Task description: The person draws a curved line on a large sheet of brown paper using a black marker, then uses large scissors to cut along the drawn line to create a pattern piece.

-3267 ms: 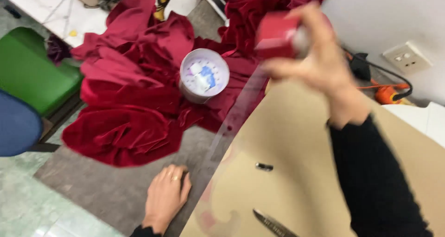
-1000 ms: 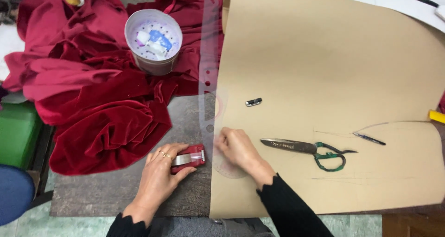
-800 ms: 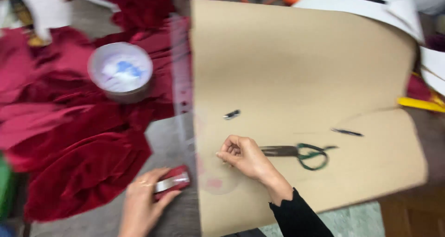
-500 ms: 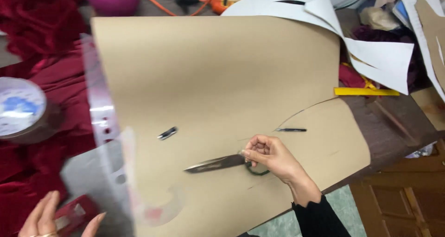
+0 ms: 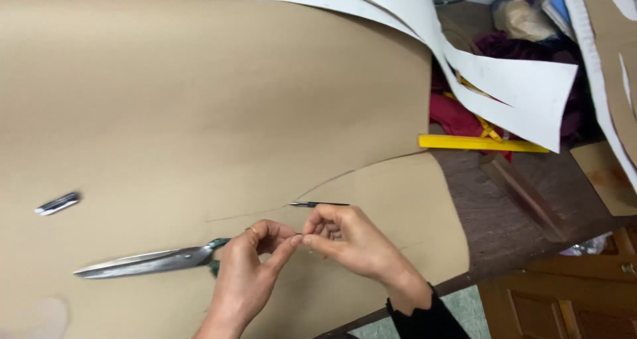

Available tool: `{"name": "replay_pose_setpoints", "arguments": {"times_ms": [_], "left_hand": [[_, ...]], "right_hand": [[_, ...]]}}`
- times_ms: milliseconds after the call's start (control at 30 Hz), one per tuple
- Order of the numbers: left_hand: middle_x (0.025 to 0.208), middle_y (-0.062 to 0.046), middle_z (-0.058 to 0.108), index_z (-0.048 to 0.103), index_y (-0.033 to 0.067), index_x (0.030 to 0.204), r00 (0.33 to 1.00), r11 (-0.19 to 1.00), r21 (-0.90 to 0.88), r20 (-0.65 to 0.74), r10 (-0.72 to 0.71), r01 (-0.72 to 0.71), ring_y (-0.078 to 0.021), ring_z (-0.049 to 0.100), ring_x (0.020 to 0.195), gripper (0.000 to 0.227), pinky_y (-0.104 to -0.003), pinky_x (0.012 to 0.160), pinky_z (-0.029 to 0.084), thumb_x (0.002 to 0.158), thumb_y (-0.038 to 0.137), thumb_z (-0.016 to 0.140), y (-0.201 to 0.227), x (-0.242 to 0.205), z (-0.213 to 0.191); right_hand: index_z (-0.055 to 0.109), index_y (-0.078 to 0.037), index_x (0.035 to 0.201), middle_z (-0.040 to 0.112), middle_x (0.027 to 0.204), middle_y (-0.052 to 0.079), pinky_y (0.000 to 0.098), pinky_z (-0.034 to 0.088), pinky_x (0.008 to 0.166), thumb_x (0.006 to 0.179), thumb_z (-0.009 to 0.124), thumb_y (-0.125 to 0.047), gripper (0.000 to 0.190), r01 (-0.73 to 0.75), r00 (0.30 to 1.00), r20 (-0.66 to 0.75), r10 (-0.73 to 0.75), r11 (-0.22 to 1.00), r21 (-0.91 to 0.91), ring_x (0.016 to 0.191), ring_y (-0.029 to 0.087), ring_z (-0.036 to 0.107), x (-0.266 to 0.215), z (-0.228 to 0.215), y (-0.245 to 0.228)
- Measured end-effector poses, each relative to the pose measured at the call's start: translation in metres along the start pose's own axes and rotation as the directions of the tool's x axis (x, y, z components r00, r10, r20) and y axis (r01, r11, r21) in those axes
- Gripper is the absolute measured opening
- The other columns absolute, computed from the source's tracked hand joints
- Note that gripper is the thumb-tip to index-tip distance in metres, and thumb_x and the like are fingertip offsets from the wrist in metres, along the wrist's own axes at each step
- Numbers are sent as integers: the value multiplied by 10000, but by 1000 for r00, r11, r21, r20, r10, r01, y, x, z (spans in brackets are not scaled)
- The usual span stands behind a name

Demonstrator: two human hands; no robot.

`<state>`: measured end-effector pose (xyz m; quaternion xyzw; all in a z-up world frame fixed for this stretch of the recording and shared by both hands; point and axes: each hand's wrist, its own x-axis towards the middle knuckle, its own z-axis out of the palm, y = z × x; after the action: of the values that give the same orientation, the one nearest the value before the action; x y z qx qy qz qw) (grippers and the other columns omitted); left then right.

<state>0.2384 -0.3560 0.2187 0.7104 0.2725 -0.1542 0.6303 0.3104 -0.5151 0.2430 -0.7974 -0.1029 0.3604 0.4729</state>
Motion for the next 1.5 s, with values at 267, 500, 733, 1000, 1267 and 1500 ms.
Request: {"name": "replay_pose_setpoints", "arguments": {"times_ms": [267, 500, 733, 1000, 1267, 1500], "left_hand": [[789, 28, 749, 735, 93, 803, 993, 989, -101, -49, 108, -113, -80, 657, 732, 125, -229, 737, 529, 818, 216, 723, -14, 11, 59], [711, 16, 679, 720, 71, 798, 997, 982, -183, -69, 29, -41, -74, 582, 662, 128, -220, 653, 459, 836, 193, 724, -1, 27, 107], [692, 13, 689, 738, 69, 782, 985, 974, -227, -170, -32, -7, -72, 576, 647, 109, -223, 648, 473, 813, 172, 750, 0, 56, 175], [924, -4, 747, 722, 104, 979, 803, 933, 285, -489, 340, -221, -137, 726, 769, 164, -273, 756, 526, 859, 164, 627, -15, 122, 195], [1230, -34, 382, 516, 269, 1357, 966, 615, 778, -43, 253, -126, -253, 441, 1109, 688, -347, 856, 422, 733, 268, 804, 5, 191, 203], [1025, -96, 522, 556, 174, 1317, 942, 712, 664, -35, 335, -229, -343, 584, 952, 696, -402, 797, 494, 679, 180, 835, -8, 203, 207]], "right_hand": [[599, 16, 1200, 742, 854, 185, 308, 560, 627, 875, 600, -132, 357, 8, 955, -278, 104, 926, 376, 578, 188, 624, -23, -53, 68], [613, 69, 1090, 711, 966, 224, 357, 604, 697, 915, 519, -235, 363, -2, 1000, -22, 16, 854, 520, 753, 266, 692, -17, -83, 96], [680, -7, 814, 694, 688, 114, 272, 546, 599, 822, 727, -90, 95, -9, 999, 31, -7, 889, 458, 586, 171, 651, 11, -138, 139], [698, -23, 765, 699, 651, 80, 245, 542, 606, 768, 769, -66, 82, 39, 982, -189, -9, 987, 158, 550, 156, 668, 59, -248, 183], [659, -9, 866, 663, 918, 70, 272, 585, 714, 834, 686, -57, 63, 11, 999, 24, -21, 929, 371, 754, 135, 665, 122, -232, 164], [648, 2, 831, 622, 1018, 107, 295, 561, 796, 830, 699, -51, 75, -101, 994, 80, 77, 933, 345, 848, 165, 626, 147, -225, 187]]}}
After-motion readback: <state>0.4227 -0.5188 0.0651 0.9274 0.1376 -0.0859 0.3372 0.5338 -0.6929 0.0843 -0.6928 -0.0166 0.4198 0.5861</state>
